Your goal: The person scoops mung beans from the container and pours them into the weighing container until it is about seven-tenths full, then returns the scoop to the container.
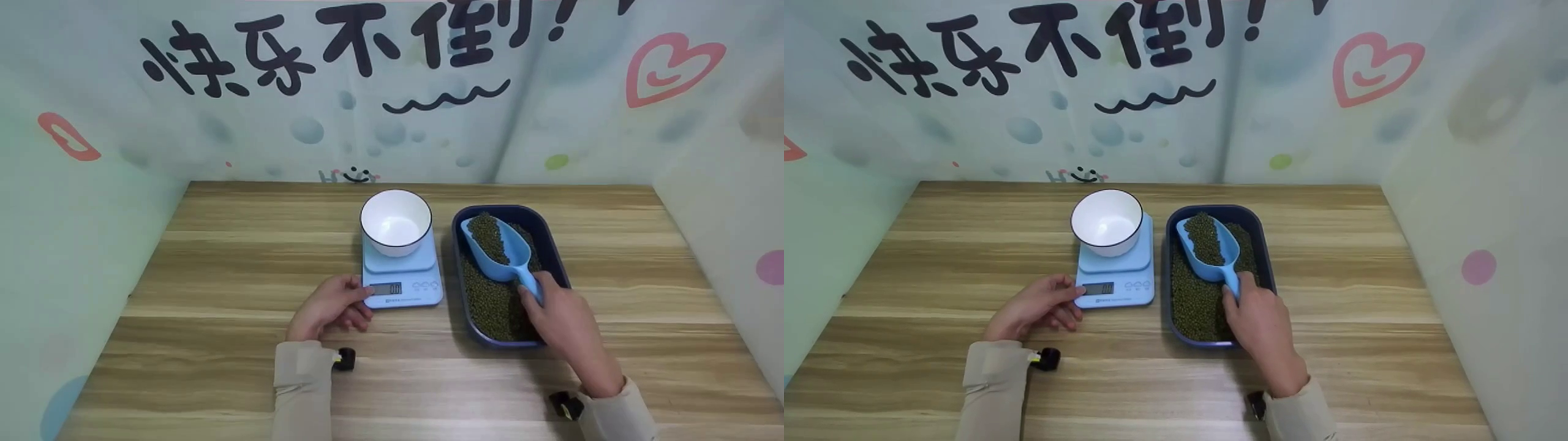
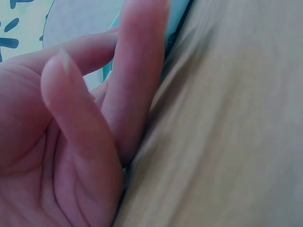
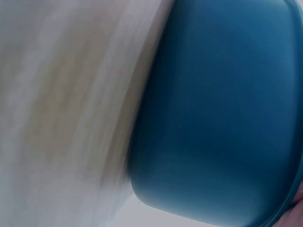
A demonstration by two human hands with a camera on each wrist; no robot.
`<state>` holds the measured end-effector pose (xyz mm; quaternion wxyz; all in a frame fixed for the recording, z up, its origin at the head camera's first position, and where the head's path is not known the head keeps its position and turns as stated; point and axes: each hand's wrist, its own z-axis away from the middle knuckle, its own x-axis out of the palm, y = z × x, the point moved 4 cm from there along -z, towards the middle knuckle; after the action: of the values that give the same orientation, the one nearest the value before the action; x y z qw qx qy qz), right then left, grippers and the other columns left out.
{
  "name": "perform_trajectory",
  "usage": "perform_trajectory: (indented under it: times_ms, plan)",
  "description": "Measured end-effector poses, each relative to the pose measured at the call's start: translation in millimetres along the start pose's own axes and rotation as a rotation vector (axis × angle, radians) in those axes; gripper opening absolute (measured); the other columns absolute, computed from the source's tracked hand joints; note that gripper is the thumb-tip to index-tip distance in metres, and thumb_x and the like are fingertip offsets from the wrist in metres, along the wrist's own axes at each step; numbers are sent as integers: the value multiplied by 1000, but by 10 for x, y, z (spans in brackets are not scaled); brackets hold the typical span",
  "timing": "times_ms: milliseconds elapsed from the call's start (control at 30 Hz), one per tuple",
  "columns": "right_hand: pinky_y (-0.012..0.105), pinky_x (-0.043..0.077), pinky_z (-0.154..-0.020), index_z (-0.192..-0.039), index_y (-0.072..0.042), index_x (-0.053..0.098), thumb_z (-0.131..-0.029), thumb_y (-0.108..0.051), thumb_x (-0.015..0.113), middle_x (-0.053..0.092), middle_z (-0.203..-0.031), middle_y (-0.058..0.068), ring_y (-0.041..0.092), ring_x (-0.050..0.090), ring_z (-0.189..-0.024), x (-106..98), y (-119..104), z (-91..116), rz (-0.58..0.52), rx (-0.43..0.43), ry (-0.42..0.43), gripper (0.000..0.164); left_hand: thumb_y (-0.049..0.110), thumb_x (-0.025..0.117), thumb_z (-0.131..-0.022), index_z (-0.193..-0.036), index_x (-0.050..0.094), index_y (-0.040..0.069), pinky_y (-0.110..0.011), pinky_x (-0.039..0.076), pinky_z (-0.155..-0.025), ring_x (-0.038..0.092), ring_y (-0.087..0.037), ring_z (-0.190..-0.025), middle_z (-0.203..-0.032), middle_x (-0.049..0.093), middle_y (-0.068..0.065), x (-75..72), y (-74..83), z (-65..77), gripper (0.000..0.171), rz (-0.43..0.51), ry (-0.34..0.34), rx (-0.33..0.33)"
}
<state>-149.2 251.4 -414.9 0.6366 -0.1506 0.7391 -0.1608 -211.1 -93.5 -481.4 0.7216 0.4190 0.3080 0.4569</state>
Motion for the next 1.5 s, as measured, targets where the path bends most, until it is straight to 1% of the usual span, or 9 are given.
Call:
perform_trajectory:
  times_ms: [200, 400, 633, 867, 1200, 1500]
  plan:
    - [31, 35, -46, -113, -3, 54, -93, -32, 50, 51, -63, 6, 21, 47, -53, 4, 8, -2, -4, 16, -6, 35, 26, 59, -90, -98, 47, 4, -22, 43, -41, 66, -19, -56, -78, 67, -15, -5, -6, 3, 26, -7, 4, 0]
    - [30, 36, -46, -112, -3, 54, -93, -30, 51, 51, -63, 6, 20, 47, -52, 11, 16, -4, -3, 14, -8, 33, 26, 58, -91, -99, 48, 5, -22, 43, -41, 66, -19, -57, -79, 67, -14, -11, -12, 6, 25, -3, 6, -15]
    - [30, 35, -45, -112, -2, 54, -93, -30, 51, 51, -63, 6, 20, 47, -52, 2, 8, 1, -5, 5, -5, 34, 27, 59, -90, -99, 47, 5, -22, 43, -41, 67, -20, -57, -79, 67, -15, -4, -5, 15, 26, 5, 7, -9]
    - [31, 34, -46, -112, -4, 54, -93, -32, 50, 48, -61, 5, 21, 46, -52, -4, -1, 4, 4, 1, 4, 34, 25, 60, -90, -98, 46, 4, -22, 43, -42, 66, -20, -56, -78, 67, -16, -3, 6, 7, 26, -8, 13, 7]
    - [31, 35, -46, -111, -3, 54, -93, -30, 52, 50, -62, 5, 20, 47, -52, 0, 9, -5, -1, -3, 4, 33, 28, 60, -90, -102, 46, 5, -22, 44, -44, 67, -21, -59, -81, 67, -15, -9, 2, 5, 29, -21, 16, -13]
    - [31, 36, -45, -111, -3, 54, -93, -30, 51, 51, -63, 6, 20, 47, -53, -3, 10, -6, 0, -7, -2, 33, 28, 59, -90, -101, 47, 6, -23, 45, -44, 67, -22, -60, -81, 67, -15, -6, 5, 11, 28, -10, 17, -17]
